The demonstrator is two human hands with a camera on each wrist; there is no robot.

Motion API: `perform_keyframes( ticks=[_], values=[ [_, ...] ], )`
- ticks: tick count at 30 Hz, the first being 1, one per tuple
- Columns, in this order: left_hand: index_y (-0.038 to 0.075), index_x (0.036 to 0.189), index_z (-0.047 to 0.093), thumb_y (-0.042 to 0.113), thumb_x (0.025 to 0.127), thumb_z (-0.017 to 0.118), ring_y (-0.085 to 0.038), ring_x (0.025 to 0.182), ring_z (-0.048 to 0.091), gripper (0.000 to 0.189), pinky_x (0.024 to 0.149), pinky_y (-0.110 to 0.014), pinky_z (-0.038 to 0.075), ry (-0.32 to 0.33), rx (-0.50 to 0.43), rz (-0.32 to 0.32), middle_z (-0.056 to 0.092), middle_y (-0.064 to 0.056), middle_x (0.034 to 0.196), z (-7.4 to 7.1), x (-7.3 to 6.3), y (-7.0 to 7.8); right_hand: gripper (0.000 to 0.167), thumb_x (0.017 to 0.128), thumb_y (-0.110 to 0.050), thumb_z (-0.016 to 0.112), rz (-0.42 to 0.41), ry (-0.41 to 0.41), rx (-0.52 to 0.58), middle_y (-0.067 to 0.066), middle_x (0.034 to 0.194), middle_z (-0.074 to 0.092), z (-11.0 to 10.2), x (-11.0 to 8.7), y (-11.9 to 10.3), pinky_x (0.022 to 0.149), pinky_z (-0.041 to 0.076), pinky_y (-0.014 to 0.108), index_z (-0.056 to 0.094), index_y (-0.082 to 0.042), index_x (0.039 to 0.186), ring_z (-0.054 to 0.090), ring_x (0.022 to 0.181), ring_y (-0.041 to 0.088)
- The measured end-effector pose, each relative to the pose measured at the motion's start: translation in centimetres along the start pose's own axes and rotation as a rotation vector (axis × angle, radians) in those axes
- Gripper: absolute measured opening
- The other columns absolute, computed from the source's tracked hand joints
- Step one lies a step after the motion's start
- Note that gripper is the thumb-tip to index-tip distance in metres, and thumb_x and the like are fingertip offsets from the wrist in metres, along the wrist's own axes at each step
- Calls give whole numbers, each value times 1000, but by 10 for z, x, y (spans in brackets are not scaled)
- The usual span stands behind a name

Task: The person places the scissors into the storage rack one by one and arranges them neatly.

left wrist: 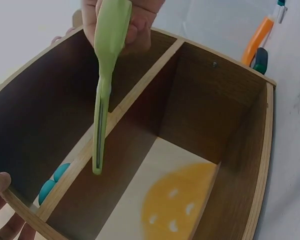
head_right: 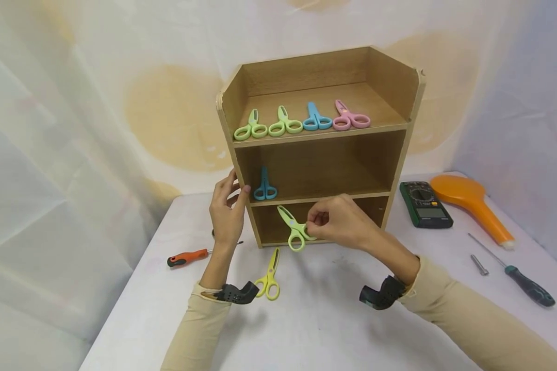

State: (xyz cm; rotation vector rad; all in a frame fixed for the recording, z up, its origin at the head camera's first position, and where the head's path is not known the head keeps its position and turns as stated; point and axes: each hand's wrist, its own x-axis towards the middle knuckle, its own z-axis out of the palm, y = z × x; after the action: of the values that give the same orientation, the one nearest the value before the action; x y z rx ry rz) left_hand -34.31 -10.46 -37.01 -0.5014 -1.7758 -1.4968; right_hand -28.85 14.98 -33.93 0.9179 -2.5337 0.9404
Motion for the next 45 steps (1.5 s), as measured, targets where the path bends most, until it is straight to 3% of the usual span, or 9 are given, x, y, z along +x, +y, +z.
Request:
perform_keyframes(
  ticks=[4,10,18,26,35,39,45],
  values=[
    [-1,142,54,-1,95,65,-33,112,62,48,88,-50,55,3,6,8,56,-22,126,0,1,10,13,80,0,77,-5,12,9,-8,71,60,-8,1,-4,56,49,22,75,-13,83,54,66,12],
    [12,145,55,15,97,68,-20,115,61,49,89,-41,56,-9,21,-2,57,-12,126,-1,3,-12,12,80,0,77,-2,88,11,-5,72,62,-20,12,-7,56,46,21,75,-11,83,54,66,14],
    [14,145,55,17,97,68,-19,115,61,49,89,-43,56,-8,22,-16,57,-13,125,-1,-1,-16,6,81,-4,71,67,205,-5,1,72,64,-13,41,5,59,43,20,76,-7,80,54,68,16],
    [17,145,55,15,97,68,-20,114,61,50,90,-40,55,-7,10,-20,57,-10,127,-1,-3,-13,7,81,-10,72,189,212,-27,2,72,69,-6,73,19,58,46,30,78,-6,81,57,65,17],
    [15,146,54,14,98,67,-21,114,61,50,90,-41,55,-14,5,-11,57,-10,127,-1,-2,-11,14,84,-15,71,297,126,-54,7,80,71,5,84,33,56,49,31,77,-3,89,61,65,19],
    [16,146,54,14,98,67,-21,114,61,50,90,-41,55,-13,6,-12,57,-9,128,-1,-2,-11,15,87,-15,69,280,96,-87,8,83,71,9,81,33,60,50,33,76,-3,92,61,69,20],
    [16,145,55,15,98,67,-20,114,61,49,89,-40,55,-11,18,-6,57,-10,127,-1,-1,-13,13,91,-11,68,153,157,-101,7,84,71,4,69,28,66,52,36,76,-2,95,62,74,21]
  ],
)
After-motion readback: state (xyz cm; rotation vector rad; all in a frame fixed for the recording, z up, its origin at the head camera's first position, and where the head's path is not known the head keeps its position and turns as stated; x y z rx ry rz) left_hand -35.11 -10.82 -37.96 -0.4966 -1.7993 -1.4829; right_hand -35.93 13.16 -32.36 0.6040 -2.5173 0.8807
